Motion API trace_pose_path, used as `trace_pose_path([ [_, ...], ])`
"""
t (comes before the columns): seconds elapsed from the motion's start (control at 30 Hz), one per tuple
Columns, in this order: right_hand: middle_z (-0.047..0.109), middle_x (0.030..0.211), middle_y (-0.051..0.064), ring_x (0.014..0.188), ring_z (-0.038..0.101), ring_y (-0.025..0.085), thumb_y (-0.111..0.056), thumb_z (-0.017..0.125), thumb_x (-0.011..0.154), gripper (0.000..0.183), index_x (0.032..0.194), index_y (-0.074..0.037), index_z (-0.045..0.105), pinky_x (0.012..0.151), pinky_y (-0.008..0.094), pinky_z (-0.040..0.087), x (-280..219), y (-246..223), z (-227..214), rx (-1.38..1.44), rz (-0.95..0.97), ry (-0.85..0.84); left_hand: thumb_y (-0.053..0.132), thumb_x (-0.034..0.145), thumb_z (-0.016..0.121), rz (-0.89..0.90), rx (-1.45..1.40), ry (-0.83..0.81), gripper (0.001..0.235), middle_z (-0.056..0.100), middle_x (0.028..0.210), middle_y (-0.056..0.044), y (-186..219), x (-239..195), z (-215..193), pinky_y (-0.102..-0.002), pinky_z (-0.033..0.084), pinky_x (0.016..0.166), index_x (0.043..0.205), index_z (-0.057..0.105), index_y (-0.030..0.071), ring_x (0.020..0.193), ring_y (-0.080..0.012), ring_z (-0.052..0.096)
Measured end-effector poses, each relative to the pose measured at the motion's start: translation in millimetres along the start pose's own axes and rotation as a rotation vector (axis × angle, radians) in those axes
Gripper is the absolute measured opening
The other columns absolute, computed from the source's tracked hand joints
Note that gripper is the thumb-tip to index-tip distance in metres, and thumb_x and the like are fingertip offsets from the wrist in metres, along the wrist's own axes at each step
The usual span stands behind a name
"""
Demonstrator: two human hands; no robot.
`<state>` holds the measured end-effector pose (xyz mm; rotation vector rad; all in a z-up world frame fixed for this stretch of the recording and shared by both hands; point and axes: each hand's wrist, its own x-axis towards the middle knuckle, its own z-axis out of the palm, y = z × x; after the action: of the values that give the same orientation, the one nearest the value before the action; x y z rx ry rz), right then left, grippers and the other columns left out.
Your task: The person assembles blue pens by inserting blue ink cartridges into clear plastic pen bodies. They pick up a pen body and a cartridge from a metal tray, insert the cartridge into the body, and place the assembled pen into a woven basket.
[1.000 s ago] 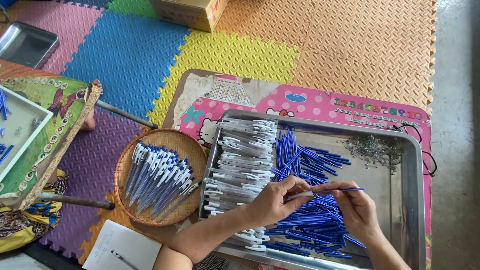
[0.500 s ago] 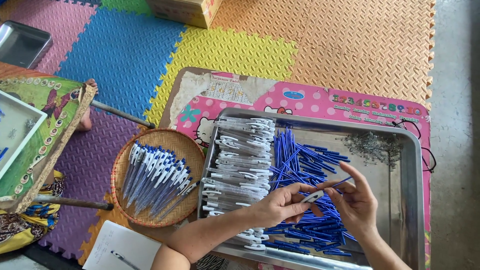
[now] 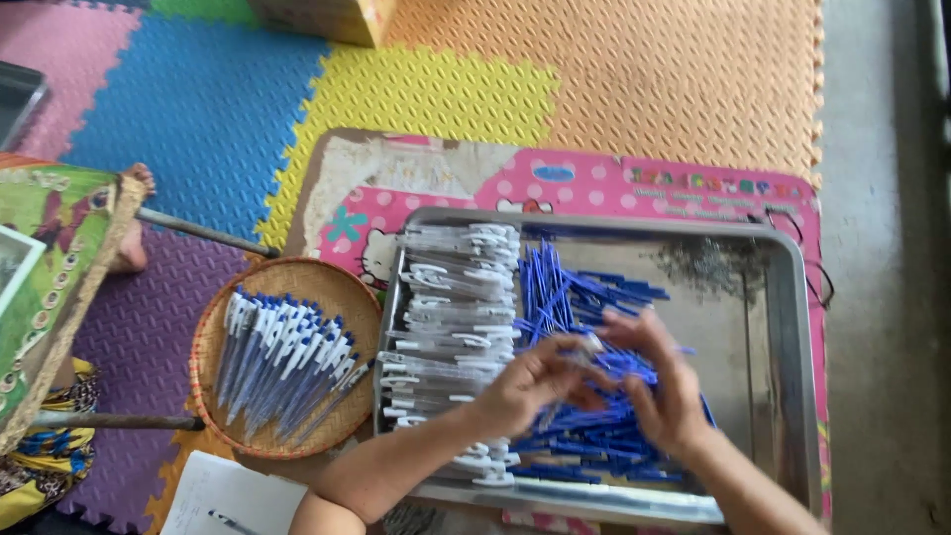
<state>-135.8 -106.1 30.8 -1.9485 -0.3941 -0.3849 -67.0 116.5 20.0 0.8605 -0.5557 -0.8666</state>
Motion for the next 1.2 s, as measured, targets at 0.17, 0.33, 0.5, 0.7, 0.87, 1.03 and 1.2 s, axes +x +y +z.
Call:
trace_pose_path([
  [0.17,0.069,0.131,0.023,0.108,0.075,0.033,0.001,0.054,0.105,0.038,0.142,0.007,0.054,0.094,0.043,0.059,29,-9,-48,-0.134,0.106,0.075,0.014,0.115,0.052,0.093,-0.200,0.152,0.033,0.067,0.140,-0.024,18,4,-10,-0.045,0.057,0.110,0.148,0.050,0.011,0.127,-0.0328,0.069],
  [0.33,0.081,0.120,0.001,0.105,0.078,0.020,-0.028,0.062,0.100,0.028,0.121,-0.013,0.073,0.091,0.037,0.058,20,1,-90,-0.513,0.473,-0.456,0.012,0.115,0.056,0.145,-0.286,0.218,0.031,0.065,0.144,-0.027,28,-1,-19,-0.044,0.064,0.104,0.145,0.050,0.010,0.124,-0.0346,0.072],
  [0.5,0.084,0.105,-0.006,0.097,0.080,0.013,-0.041,0.072,0.093,0.031,0.120,-0.024,0.070,0.081,0.035,0.061,8,8,-113,-0.742,0.797,-0.627,0.009,0.113,0.060,0.155,-0.363,0.291,0.036,0.069,0.135,-0.028,30,4,-24,-0.043,0.065,0.101,0.147,0.047,0.008,0.121,-0.0369,0.073],
  [0.7,0.079,0.092,-0.003,0.083,0.074,0.021,-0.049,0.076,0.088,0.037,0.112,-0.026,0.062,0.074,0.038,0.057,-36,19,-125,-0.818,0.899,-0.697,0.010,0.112,0.062,0.162,-0.347,0.313,0.034,0.071,0.132,-0.026,32,4,-25,-0.044,0.064,0.102,0.144,0.049,0.010,0.120,-0.0358,0.073],
  [0.87,0.080,0.086,-0.001,0.075,0.076,0.022,-0.037,0.076,0.088,0.028,0.106,-0.021,0.061,0.067,0.041,0.058,-70,11,-103,-0.778,0.917,-0.585,0.010,0.111,0.063,0.170,-0.311,0.334,0.034,0.073,0.129,-0.022,29,5,-24,-0.043,0.065,0.099,0.143,0.052,0.011,0.118,-0.0340,0.074],
  [1.03,0.079,0.088,-0.001,0.076,0.076,0.025,-0.032,0.069,0.089,0.020,0.105,-0.024,0.060,0.071,0.042,0.056,-78,14,-85,-0.798,0.896,-0.508,0.006,0.111,0.058,0.192,-0.210,0.376,0.029,0.076,0.123,-0.018,37,9,-22,-0.039,0.065,0.097,0.140,0.054,0.010,0.112,-0.0292,0.075],
  [1.2,0.075,0.111,-0.006,0.084,0.081,0.021,-0.037,0.062,0.096,0.024,0.118,-0.030,0.054,0.068,0.043,0.063,-79,19,-77,-0.885,0.890,-0.624,0.009,0.109,0.060,0.159,-0.261,0.398,0.031,0.074,0.125,-0.023,31,8,-25,-0.044,0.064,0.096,0.139,0.053,0.010,0.116,-0.0351,0.074],
])
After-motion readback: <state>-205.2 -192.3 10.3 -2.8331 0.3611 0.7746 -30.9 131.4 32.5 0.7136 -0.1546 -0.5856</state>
